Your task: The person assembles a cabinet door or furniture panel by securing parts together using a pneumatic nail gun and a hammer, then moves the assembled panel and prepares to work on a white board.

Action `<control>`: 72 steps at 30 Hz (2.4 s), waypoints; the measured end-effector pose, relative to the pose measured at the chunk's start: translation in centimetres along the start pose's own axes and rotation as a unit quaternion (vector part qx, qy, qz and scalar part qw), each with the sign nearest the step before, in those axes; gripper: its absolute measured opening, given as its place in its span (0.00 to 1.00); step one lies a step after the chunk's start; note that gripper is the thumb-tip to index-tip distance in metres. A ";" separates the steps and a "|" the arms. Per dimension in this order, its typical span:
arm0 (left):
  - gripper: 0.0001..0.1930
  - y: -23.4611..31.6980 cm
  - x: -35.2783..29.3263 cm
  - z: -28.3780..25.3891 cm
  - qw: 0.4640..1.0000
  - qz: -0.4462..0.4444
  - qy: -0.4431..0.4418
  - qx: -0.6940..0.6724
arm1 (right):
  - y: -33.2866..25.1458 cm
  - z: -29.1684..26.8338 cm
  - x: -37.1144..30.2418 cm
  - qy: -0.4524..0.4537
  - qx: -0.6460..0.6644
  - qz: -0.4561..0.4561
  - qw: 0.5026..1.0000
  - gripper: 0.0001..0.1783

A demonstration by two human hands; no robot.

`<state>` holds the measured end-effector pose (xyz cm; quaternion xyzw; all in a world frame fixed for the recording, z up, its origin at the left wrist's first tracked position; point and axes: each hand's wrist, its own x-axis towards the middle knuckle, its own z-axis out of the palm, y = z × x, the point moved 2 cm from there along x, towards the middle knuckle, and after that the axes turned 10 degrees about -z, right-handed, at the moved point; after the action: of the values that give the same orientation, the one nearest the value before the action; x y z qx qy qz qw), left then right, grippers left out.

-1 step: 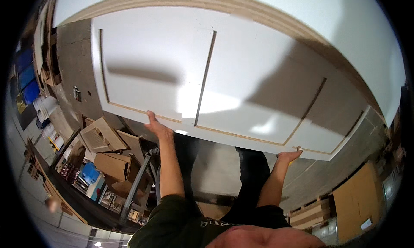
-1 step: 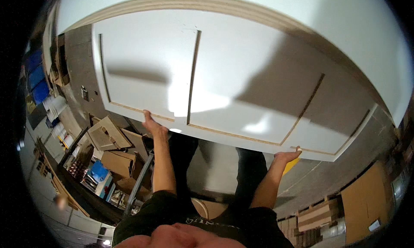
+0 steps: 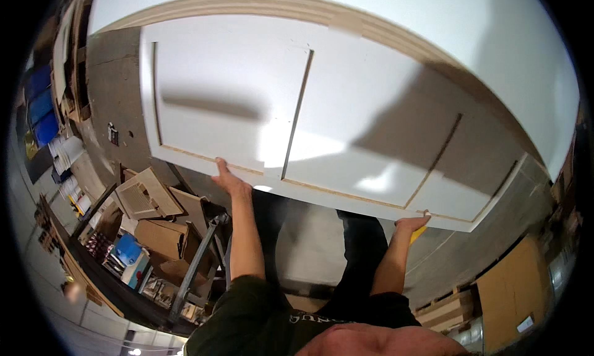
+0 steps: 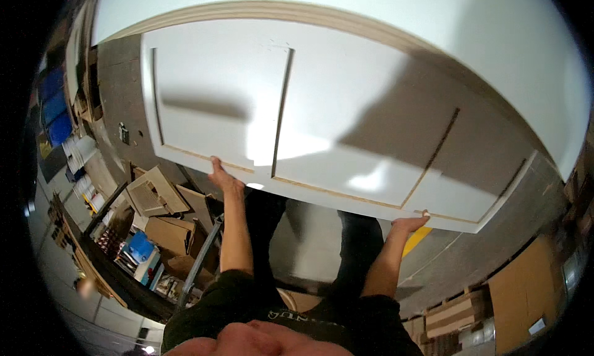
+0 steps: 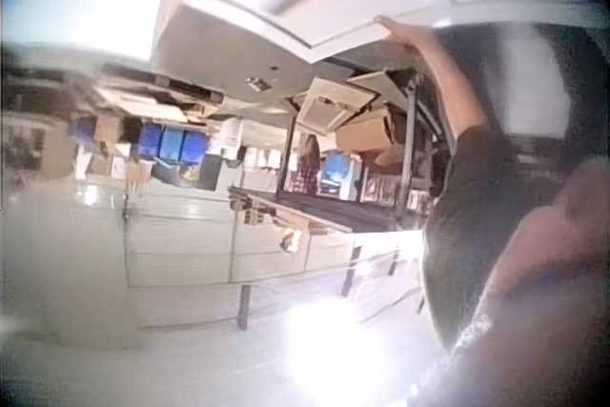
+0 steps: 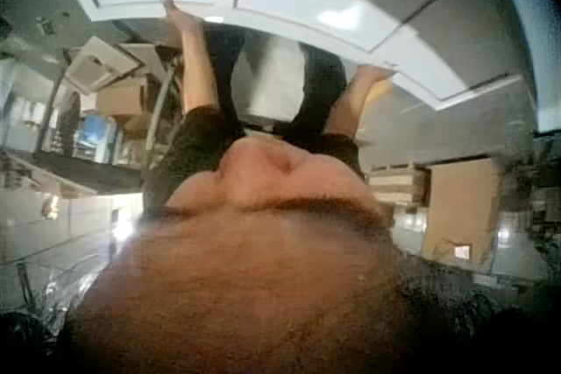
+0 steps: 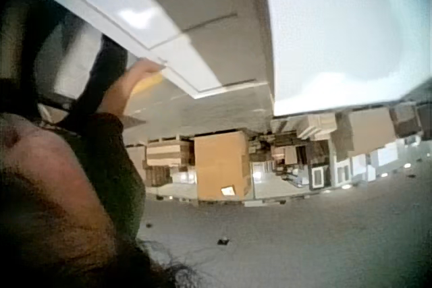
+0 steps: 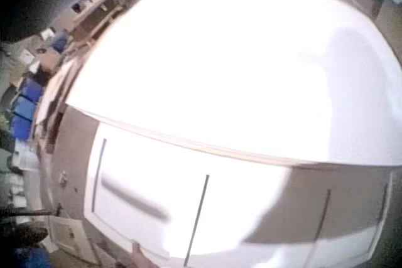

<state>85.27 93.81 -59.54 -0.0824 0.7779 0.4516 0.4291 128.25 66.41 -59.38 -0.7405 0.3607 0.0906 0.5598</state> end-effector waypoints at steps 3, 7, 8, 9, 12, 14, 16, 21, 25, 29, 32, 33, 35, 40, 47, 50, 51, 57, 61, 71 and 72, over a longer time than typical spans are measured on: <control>0.41 1.5 -1.5 -2.2 0.994 -0.020 -0.027 0.100 | 0.3 -2.0 -0.8 -0.161 -0.048 -0.022 0.986 0.45; 0.48 4.4 -14.1 -8.1 0.595 0.130 -0.073 0.790 | -3.8 -9.1 -0.5 -0.260 -0.386 0.071 0.882 0.52; 0.47 3.4 -16.8 -12.9 0.511 0.152 -0.152 0.832 | -4.4 -9.7 -4.2 -0.392 -0.364 -0.086 0.840 0.40; 0.45 2.1 -19.8 -16.0 0.467 0.137 -0.190 0.853 | -5.1 -9.4 -6.8 -0.468 -0.365 -0.159 0.789 0.39; 0.43 -1.4 -27.0 -26.1 0.568 0.005 -0.193 0.800 | -5.5 -7.8 -15.0 -0.647 -0.438 -0.203 0.590 0.36; 0.41 -5.8 -31.1 -31.0 0.637 -0.052 -0.178 0.748 | -6.8 -6.0 -19.9 -0.729 -0.480 -0.243 0.422 0.35; 0.38 -5.7 -33.2 -33.4 0.695 -0.074 -0.192 0.689 | -8.0 -3.8 -25.1 -0.772 -0.481 -0.293 0.294 0.33; 0.34 -9.4 -34.4 -41.3 0.827 -0.084 -0.227 0.507 | -9.7 -1.2 -36.2 -0.762 -0.500 -0.406 0.070 0.29; 0.33 -11.9 -40.2 -51.4 0.937 -0.089 -0.255 0.223 | -5.9 -5.1 -42.2 -0.704 -0.532 -0.461 -0.092 0.26; 0.34 -14.7 -45.3 -62.8 0.969 -0.076 -0.213 0.097 | 0.6 -12.4 -43.8 -0.641 -0.553 -0.483 -0.225 0.24; 0.34 -16.5 -46.0 -68.1 0.980 -0.035 -0.167 0.105 | 6.7 -19.3 -46.0 -0.600 -0.485 -0.505 -0.387 0.23; 0.34 -17.5 -47.4 -69.5 0.982 -0.033 -0.152 0.105 | 9.3 -23.3 -47.8 -0.602 -0.429 -0.507 -0.444 0.23; 0.32 -18.2 -45.5 -72.2 0.969 0.029 -0.122 0.213 | 13.7 -31.5 -53.9 -0.646 -0.300 -0.511 -0.481 0.22; 0.24 -7.8 -45.6 -79.1 0.969 0.228 -0.037 0.083 | 18.1 -53.4 -65.1 -0.852 -0.239 -0.326 -0.333 0.18; 0.15 -10.8 -29.3 -85.2 0.952 0.045 0.269 -0.135 | 25.8 -63.5 -63.1 -0.828 -0.350 -0.209 -0.384 0.08; 0.15 -18.7 -23.3 -91.6 0.909 0.055 0.177 -0.374 | 30.1 -65.2 -64.1 -0.811 -0.348 -0.200 -0.425 0.08; 0.15 -19.8 -23.4 -94.3 0.915 0.020 0.238 -0.326 | 31.9 -66.3 -66.0 -0.817 -0.313 -0.205 -0.439 0.09; 0.10 -22.5 -24.7 -105.9 0.819 -0.145 0.336 -0.442 | 36.7 -80.5 -83.2 -0.858 -0.081 -0.190 -0.470 0.09; 0.07 -19.5 -24.4 -110.6 0.721 -0.161 0.355 -0.573 | 42.4 -88.4 -89.7 -0.852 -0.048 -0.223 -0.472 0.12; 0.15 -16.6 -24.0 -138.2 0.753 -0.068 0.640 -0.136 | 48.4 -89.6 -88.0 -0.779 0.070 -0.496 -0.378 0.26; 0.16 -17.7 -24.1 -139.9 0.757 -0.097 0.640 -0.087 | 48.0 -90.3 -87.6 -0.751 0.053 -0.514 -0.411 0.28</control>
<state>26.40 -30.88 -21.53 -0.4642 0.8162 0.3155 -0.1369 10.03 18.13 -16.68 -0.2164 0.9446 -0.2117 -0.1270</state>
